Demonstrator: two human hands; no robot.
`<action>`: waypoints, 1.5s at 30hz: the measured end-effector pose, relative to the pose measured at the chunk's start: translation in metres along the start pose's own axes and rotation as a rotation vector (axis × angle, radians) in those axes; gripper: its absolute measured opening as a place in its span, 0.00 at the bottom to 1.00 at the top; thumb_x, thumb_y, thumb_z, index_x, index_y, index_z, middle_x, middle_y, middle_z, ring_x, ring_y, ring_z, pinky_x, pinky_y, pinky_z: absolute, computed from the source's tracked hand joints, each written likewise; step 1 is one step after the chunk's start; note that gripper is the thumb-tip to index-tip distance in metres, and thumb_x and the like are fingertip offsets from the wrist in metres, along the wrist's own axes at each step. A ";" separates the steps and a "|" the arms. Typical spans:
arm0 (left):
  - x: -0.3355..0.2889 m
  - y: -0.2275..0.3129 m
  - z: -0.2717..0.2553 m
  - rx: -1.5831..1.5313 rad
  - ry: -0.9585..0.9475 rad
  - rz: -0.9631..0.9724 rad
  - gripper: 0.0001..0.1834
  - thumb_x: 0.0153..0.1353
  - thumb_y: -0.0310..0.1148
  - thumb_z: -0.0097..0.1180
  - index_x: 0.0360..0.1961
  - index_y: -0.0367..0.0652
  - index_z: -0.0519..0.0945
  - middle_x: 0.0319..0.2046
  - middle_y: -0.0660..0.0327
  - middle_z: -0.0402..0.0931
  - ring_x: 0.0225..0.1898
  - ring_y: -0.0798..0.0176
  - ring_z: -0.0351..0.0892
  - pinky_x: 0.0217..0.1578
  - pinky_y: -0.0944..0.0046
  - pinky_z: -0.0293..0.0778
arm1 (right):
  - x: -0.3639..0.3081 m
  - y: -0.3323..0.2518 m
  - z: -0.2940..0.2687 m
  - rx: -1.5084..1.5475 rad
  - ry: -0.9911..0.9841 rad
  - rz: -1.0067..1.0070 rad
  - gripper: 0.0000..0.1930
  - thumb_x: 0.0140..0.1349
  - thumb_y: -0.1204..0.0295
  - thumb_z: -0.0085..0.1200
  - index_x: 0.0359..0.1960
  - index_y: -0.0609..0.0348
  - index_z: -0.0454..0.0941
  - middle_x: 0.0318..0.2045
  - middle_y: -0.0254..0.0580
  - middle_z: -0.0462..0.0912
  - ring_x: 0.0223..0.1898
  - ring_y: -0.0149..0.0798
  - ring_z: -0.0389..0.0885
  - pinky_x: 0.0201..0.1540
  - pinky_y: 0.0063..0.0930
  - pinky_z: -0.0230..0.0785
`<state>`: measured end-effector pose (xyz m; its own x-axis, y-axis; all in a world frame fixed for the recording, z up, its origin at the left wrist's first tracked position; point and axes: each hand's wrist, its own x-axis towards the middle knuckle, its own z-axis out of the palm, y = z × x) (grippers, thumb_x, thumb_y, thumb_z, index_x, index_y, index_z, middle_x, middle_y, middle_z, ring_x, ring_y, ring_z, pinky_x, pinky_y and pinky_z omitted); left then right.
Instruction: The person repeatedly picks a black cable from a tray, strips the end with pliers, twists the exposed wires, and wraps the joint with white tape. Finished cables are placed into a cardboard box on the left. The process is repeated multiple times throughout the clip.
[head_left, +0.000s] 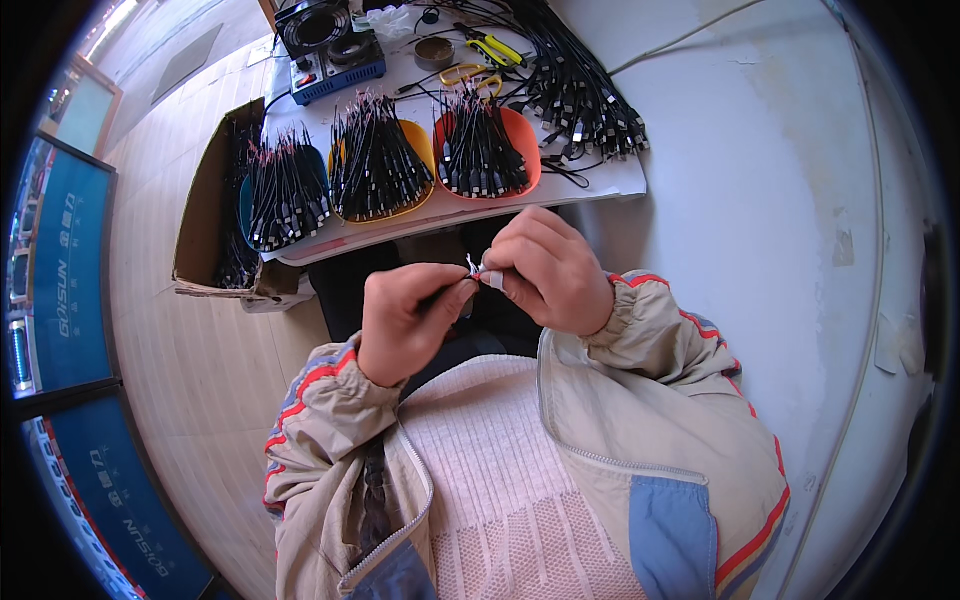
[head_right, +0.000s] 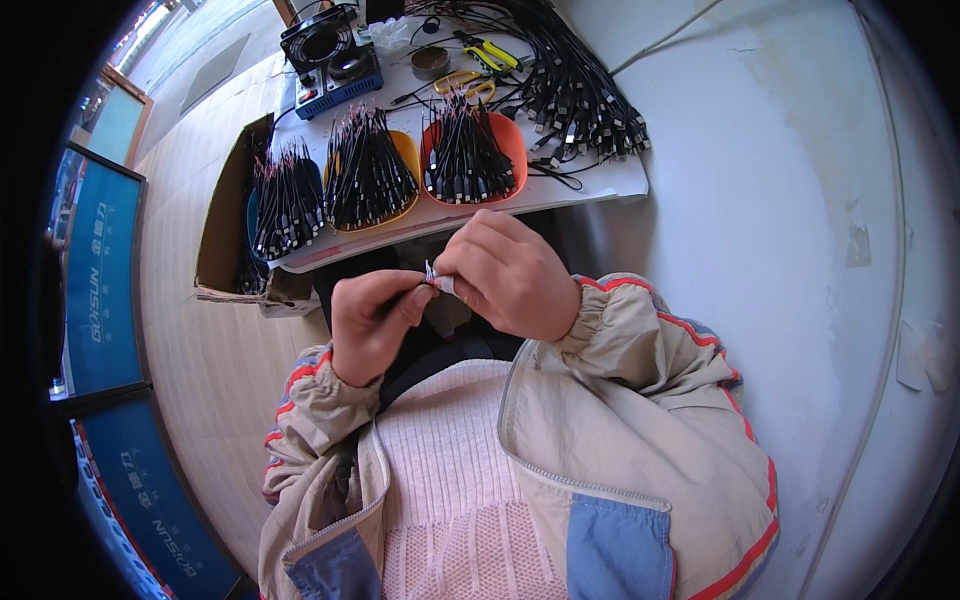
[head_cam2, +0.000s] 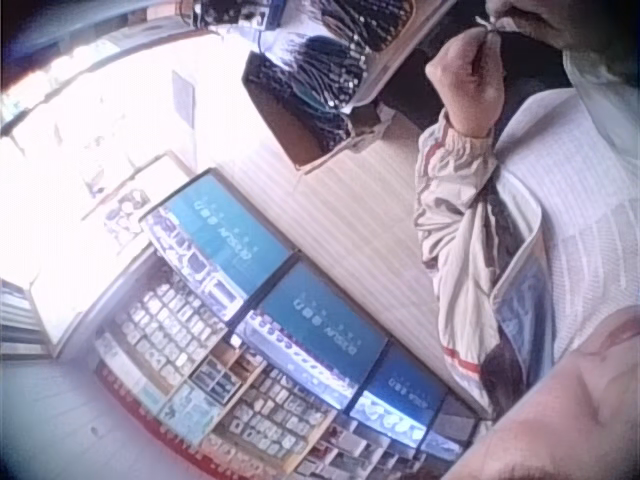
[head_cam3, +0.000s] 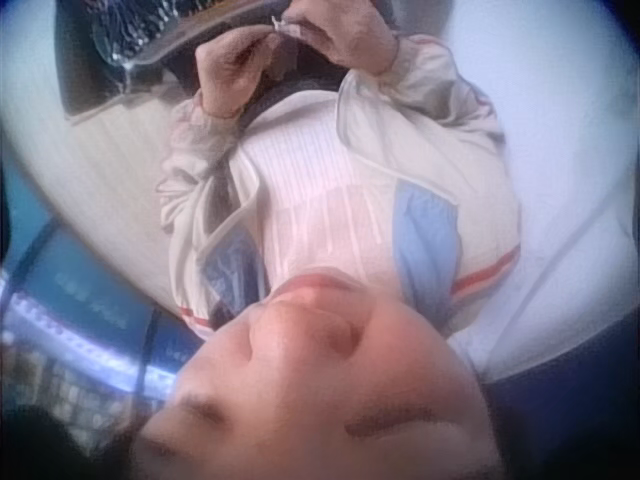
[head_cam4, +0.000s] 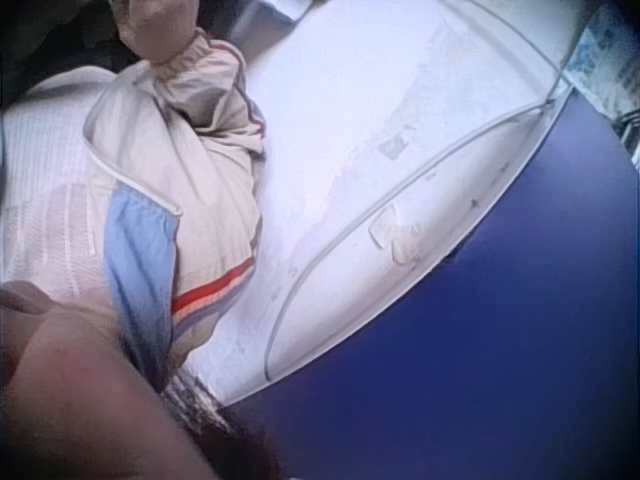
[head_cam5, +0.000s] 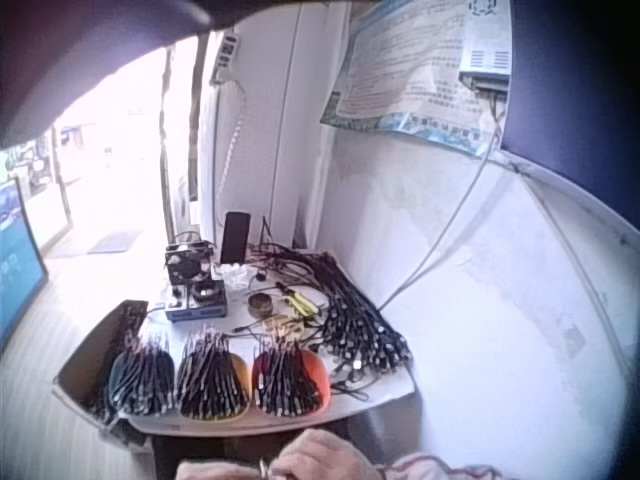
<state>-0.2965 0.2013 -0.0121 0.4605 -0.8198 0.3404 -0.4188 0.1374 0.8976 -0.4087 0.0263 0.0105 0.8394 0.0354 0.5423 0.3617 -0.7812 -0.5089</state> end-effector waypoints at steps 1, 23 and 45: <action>-0.001 0.001 0.002 0.274 0.043 0.125 0.06 0.54 0.21 0.60 0.34 0.31 0.79 0.19 0.54 0.72 0.19 0.60 0.75 0.19 0.65 0.68 | -0.001 0.001 0.001 0.026 -0.020 0.081 0.13 0.48 0.79 0.62 0.36 0.61 0.74 0.31 0.41 0.76 0.31 0.44 0.75 0.35 0.33 0.70; -0.012 -0.010 -0.014 -0.326 -0.054 -0.121 0.07 0.63 0.24 0.56 0.35 0.28 0.81 0.24 0.63 0.78 0.22 0.74 0.70 0.24 0.74 0.67 | 0.006 -0.006 0.008 0.397 -0.122 0.281 0.13 0.51 0.77 0.65 0.37 0.61 0.76 0.37 0.40 0.77 0.35 0.36 0.76 0.36 0.25 0.68; -0.021 -0.021 -0.002 -1.401 -0.056 -0.331 0.08 0.61 0.26 0.57 0.37 0.30 0.78 0.24 0.59 0.74 0.19 0.72 0.63 0.21 0.71 0.58 | 0.006 0.006 -0.008 0.025 0.016 -0.001 0.13 0.53 0.78 0.63 0.41 0.63 0.79 0.37 0.44 0.79 0.38 0.43 0.79 0.40 0.31 0.73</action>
<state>-0.2955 0.2169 -0.0379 0.3383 -0.9373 0.0839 0.8137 0.3362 0.4743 -0.4050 0.0172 0.0159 0.8326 0.0258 0.5532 0.3724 -0.7655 -0.5248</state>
